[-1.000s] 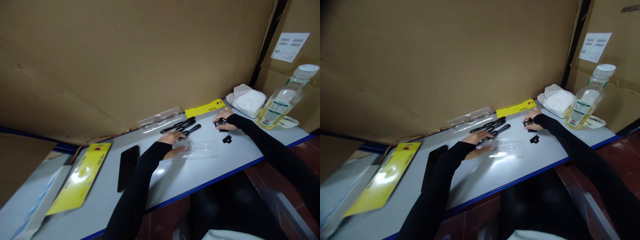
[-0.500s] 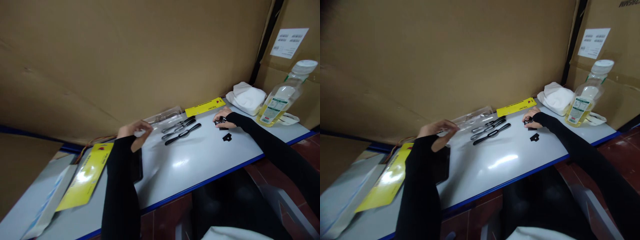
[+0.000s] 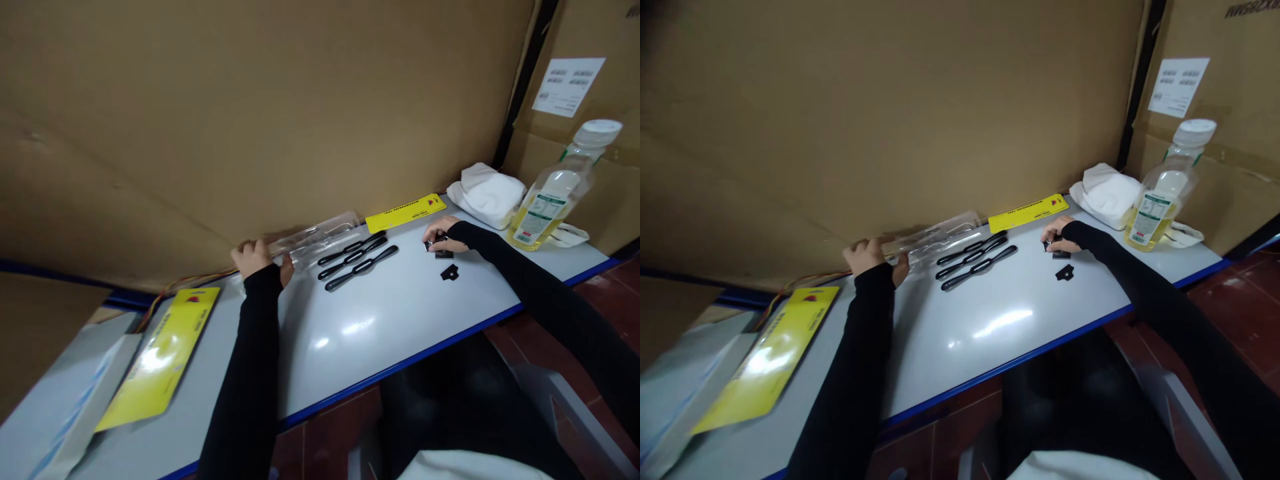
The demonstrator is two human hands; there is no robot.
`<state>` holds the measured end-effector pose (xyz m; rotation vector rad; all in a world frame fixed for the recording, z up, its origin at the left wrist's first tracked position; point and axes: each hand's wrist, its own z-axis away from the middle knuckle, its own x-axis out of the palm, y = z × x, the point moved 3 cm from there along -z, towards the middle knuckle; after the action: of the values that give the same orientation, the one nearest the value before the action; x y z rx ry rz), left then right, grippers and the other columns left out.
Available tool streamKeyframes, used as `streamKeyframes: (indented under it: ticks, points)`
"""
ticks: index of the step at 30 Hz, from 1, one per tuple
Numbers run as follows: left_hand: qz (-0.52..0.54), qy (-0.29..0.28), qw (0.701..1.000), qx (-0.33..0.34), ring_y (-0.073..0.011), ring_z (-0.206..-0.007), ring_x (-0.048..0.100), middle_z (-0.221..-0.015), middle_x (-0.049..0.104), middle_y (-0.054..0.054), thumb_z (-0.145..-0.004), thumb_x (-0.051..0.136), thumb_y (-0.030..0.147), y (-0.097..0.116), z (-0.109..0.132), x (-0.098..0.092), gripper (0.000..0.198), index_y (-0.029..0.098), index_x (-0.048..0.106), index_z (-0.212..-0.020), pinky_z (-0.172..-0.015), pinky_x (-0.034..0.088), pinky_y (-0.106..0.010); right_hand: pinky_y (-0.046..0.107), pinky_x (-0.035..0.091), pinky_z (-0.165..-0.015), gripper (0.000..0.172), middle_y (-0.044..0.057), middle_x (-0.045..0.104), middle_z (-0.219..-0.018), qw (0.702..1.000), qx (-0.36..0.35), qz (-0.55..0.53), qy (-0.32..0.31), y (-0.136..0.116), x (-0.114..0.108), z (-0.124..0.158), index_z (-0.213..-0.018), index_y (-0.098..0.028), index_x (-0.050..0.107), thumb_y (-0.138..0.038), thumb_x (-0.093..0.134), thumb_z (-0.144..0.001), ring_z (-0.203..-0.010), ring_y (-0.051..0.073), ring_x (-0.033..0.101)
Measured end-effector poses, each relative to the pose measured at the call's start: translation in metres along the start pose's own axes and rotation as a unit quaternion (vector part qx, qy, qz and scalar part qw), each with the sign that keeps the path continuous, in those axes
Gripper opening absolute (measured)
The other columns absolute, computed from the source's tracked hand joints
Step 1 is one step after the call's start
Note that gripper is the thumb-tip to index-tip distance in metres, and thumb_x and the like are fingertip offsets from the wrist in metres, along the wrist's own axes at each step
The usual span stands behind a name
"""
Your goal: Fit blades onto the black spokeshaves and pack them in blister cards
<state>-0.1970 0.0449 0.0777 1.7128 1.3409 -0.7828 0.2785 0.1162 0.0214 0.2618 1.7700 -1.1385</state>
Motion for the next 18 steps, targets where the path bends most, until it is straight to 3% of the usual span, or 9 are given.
streamKeyframes:
  ticks: [4, 7, 9, 12, 18]
  points:
    - [0.015, 0.025, 0.998, 0.063, -0.0344, -0.110, 0.062, -0.107, 0.072, -0.017, -0.087, 0.067, 0.035, 0.057, 0.007, 0.016, 0.032, 0.011, 0.071, -0.108, -0.108, 0.043, -0.050, 0.032, 0.050, -0.070, 0.029, 0.007, 0.078, -0.096, 0.999, 0.036, 0.005, -0.003, 0.004, -0.007, 0.004, -0.108, -0.021, 0.079, -0.034, 0.074, -0.082, -0.079, 0.019, 0.066]
    - [0.104, -0.073, 0.986, 0.110, -0.0279, -0.096, 0.068, -0.101, 0.075, -0.010, -0.090, 0.069, 0.044, 0.105, 0.024, 0.041, 0.029, 0.019, 0.072, -0.104, -0.092, 0.053, -0.039, 0.032, 0.051, -0.070, 0.033, 0.008, 0.078, -0.095, 0.998, 0.061, 0.022, 0.015, 0.006, -0.010, 0.005, -0.111, -0.018, 0.078, -0.036, 0.073, -0.084, -0.076, 0.019, 0.066]
    - [0.101, -0.129, 0.975, 0.151, -0.0301, -0.100, 0.067, -0.104, 0.074, -0.012, -0.089, 0.070, 0.047, 0.127, 0.036, 0.056, 0.033, 0.019, 0.074, -0.106, -0.092, 0.054, -0.041, 0.033, 0.052, -0.072, 0.034, 0.008, 0.078, -0.095, 0.996, 0.077, 0.031, 0.022, 0.008, -0.010, 0.005, -0.113, -0.017, 0.077, -0.037, 0.071, -0.086, -0.076, 0.019, 0.067]
    - [0.083, -0.163, 0.968, 0.172, -0.0306, -0.100, 0.067, -0.111, 0.071, -0.015, -0.092, 0.065, 0.039, 0.135, 0.044, 0.069, 0.030, 0.018, 0.076, -0.111, -0.091, 0.055, -0.043, 0.034, 0.053, -0.073, 0.032, 0.007, 0.079, -0.096, 0.993, 0.103, 0.052, 0.014, 0.015, -0.012, 0.006, -0.112, -0.020, 0.077, -0.037, 0.072, -0.085, -0.076, 0.020, 0.068]
    - [0.081, -0.180, 0.962, 0.187, -0.0296, -0.102, 0.065, -0.108, 0.072, -0.013, -0.096, 0.060, 0.031, 0.121, 0.040, 0.074, 0.024, 0.020, 0.079, -0.107, -0.094, 0.054, -0.043, 0.031, 0.054, -0.074, 0.036, 0.005, 0.079, -0.094, 0.981, 0.160, 0.108, 0.005, 0.033, -0.028, 0.015, -0.115, -0.021, 0.076, -0.028, 0.076, -0.080, -0.075, 0.019, 0.070]
